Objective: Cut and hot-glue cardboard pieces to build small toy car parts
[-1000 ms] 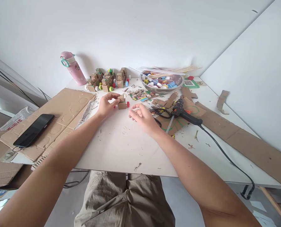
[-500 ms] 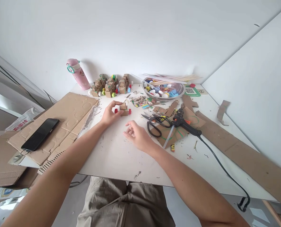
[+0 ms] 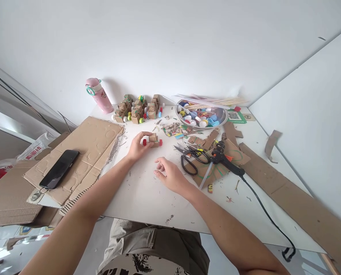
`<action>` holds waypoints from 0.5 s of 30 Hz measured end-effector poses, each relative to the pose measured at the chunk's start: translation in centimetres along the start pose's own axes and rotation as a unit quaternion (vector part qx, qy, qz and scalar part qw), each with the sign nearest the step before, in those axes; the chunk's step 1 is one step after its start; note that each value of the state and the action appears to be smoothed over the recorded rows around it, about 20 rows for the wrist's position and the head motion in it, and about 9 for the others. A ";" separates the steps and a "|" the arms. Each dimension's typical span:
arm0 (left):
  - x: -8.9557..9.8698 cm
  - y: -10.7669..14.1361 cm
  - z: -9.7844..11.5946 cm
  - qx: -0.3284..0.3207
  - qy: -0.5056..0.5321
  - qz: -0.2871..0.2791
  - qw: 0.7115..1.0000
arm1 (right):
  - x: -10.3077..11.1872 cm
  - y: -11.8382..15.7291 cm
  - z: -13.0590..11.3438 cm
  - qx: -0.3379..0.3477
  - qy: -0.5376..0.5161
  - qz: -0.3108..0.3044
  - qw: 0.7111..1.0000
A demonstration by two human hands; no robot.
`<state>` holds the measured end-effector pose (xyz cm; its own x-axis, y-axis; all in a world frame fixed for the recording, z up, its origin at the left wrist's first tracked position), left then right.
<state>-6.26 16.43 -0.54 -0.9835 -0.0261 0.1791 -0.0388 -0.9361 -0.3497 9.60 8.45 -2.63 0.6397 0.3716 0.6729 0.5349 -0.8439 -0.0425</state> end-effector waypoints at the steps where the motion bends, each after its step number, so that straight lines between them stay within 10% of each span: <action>1: 0.0 0.0 0.0 -0.001 -0.004 -0.003 1.000 | 0.1 -0.1 -0.1 0.001 0.000 -0.007 1.000; 15: -0.2 0.4 0.2 -0.077 -0.141 -0.023 0.987 | 6.1 -9.9 -1.8 0.115 0.174 0.134 0.969</action>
<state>-6.03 15.98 -0.55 -0.8927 -0.1013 0.4392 -0.1307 -0.8744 -0.4674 7.14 18.37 3.22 0.5699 -0.0362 0.8209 0.5097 -0.7680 -0.3878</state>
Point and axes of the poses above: each hand's wrist, its own y-axis away from the middle knuckle, its own x-axis out of the back of the hand, z = x × y, the point moved 10 cm from there along -y, towards the middle knuckle, and after that the axes turned 15 degrees about y, right-handed, at the moved point
